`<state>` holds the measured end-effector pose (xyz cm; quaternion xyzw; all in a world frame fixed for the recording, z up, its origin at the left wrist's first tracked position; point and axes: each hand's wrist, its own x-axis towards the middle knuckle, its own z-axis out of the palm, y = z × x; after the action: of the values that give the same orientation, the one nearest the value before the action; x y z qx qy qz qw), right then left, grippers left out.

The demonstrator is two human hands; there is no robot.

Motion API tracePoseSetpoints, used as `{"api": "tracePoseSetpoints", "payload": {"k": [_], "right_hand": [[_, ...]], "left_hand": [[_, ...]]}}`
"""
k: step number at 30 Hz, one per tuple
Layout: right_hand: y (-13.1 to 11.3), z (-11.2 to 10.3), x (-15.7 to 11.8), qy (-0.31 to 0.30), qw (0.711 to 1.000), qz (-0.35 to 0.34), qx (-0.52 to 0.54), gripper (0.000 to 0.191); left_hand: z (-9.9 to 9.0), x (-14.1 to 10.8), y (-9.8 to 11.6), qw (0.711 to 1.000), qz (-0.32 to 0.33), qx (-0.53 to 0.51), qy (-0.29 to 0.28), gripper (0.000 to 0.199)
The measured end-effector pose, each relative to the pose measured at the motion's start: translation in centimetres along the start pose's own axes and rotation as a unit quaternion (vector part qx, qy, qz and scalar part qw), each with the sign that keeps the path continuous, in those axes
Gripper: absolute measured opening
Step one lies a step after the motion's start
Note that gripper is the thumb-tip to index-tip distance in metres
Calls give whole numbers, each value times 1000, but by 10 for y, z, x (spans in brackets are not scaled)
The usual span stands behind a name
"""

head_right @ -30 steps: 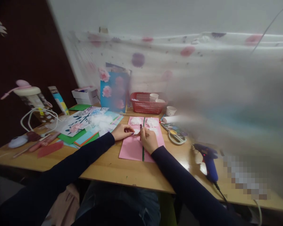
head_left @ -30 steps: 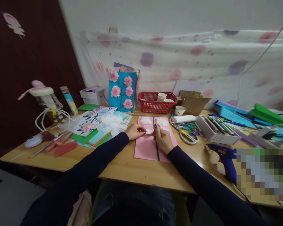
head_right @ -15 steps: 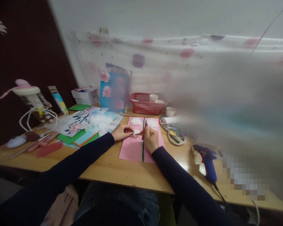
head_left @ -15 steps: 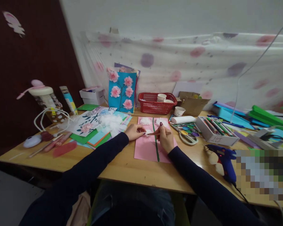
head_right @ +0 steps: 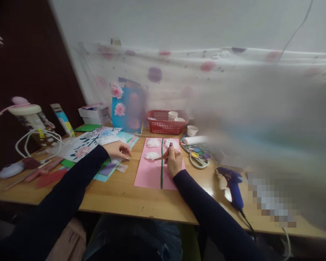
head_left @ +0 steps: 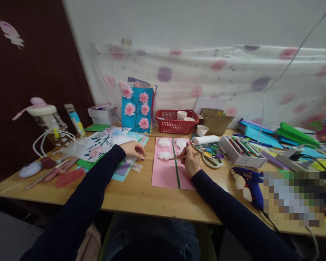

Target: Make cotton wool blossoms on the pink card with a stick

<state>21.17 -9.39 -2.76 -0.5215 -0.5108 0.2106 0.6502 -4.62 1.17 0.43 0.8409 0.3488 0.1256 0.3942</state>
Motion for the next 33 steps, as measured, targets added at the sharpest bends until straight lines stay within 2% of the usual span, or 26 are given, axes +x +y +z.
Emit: {"api": "tracePoseSetpoints", "payload": {"k": [4, 8, 14, 19, 22, 28, 33], "right_hand": [[2, 0, 0, -9, 1000, 4, 2, 54], [0, -1, -1, -13, 1000, 6, 3, 54], [2, -1, -1, -23, 1000, 1, -6, 55], [2, 0, -1, -23, 1000, 5, -4, 55], [1, -1, -1, -19, 1000, 6, 1, 55], [1, -1, -1, -22, 1000, 7, -3, 56], [2, -1, 0, -21, 1000, 9, 8, 55]], "left_hand": [[3, -4, -6, 995, -42, 61, -73, 26], [5, -5, -4, 991, -18, 84, -106, 17], [7, -5, 0, 994, 2, 80, -70, 24], [12, -5, 2, 987, 19, 100, -122, 15], [14, -7, 6, 987, 9, 95, -129, 17], [14, -12, 1, 987, 32, 122, -97, 36], [13, -17, -12, 988, 67, 110, -82, 21]]}}
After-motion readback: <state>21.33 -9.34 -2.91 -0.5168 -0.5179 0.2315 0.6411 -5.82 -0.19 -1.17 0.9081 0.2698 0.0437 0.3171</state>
